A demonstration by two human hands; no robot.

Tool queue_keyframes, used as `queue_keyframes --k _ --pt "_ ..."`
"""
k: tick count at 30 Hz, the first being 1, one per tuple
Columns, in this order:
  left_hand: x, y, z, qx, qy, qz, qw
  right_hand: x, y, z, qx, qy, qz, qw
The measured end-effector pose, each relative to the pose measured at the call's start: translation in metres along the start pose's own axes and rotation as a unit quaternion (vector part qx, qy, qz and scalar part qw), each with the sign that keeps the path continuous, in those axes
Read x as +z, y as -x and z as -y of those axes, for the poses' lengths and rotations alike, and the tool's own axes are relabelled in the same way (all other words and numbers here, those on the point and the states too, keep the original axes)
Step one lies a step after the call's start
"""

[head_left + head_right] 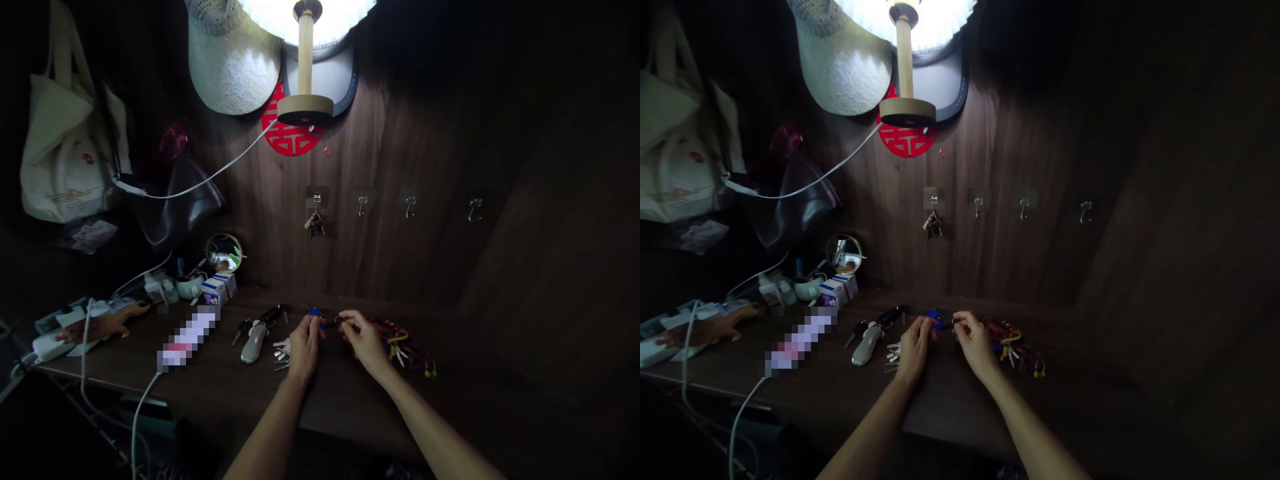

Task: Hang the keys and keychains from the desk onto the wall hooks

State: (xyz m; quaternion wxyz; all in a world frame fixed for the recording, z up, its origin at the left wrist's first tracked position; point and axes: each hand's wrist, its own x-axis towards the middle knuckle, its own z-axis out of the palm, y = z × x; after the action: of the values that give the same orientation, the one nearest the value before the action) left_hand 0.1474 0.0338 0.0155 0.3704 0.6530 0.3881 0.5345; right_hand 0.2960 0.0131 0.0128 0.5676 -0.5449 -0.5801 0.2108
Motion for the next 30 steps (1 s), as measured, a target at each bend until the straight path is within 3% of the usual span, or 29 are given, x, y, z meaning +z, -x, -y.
queue_keyframes --k 4,9,14,15,18,20,22,25,30 --pt "0.0 0.003 -0.001 0.015 0.004 -0.058 0.998 -0.001 0.016 -0.01 -0.023 0.06 0.003 0.998" --pt "-0.003 0.003 -0.007 0.033 0.019 -0.166 0.985 -0.001 0.013 -0.013 -0.028 0.1 -0.002 0.995" --pt "-0.027 -0.022 -0.016 -0.045 0.151 -0.322 0.933 -0.001 0.013 -0.009 -0.062 0.138 0.003 0.989" --pt "-0.035 -0.028 -0.018 -0.058 0.169 -0.328 0.928 -0.001 0.014 -0.009 -0.068 0.142 0.005 0.987" --pt "-0.061 -0.035 -0.018 -0.05 0.131 -0.246 0.959 0.0 0.016 -0.007 -0.083 0.158 0.018 0.984" --pt "-0.076 -0.03 -0.015 -0.04 0.054 -0.15 0.986 0.0 0.017 -0.006 -0.096 0.176 0.032 0.979" --pt "-0.087 -0.017 -0.009 -0.021 -0.052 -0.069 0.996 0.001 0.019 -0.006 -0.113 0.197 0.05 0.973" --pt "-0.097 0.006 0.003 0.04 -0.198 -0.011 0.979 0.002 0.022 -0.005 -0.138 0.237 0.071 0.959" --pt "-0.099 0.024 0.014 0.135 -0.298 0.037 0.944 0.007 0.031 0.009 -0.228 0.298 0.122 0.919"
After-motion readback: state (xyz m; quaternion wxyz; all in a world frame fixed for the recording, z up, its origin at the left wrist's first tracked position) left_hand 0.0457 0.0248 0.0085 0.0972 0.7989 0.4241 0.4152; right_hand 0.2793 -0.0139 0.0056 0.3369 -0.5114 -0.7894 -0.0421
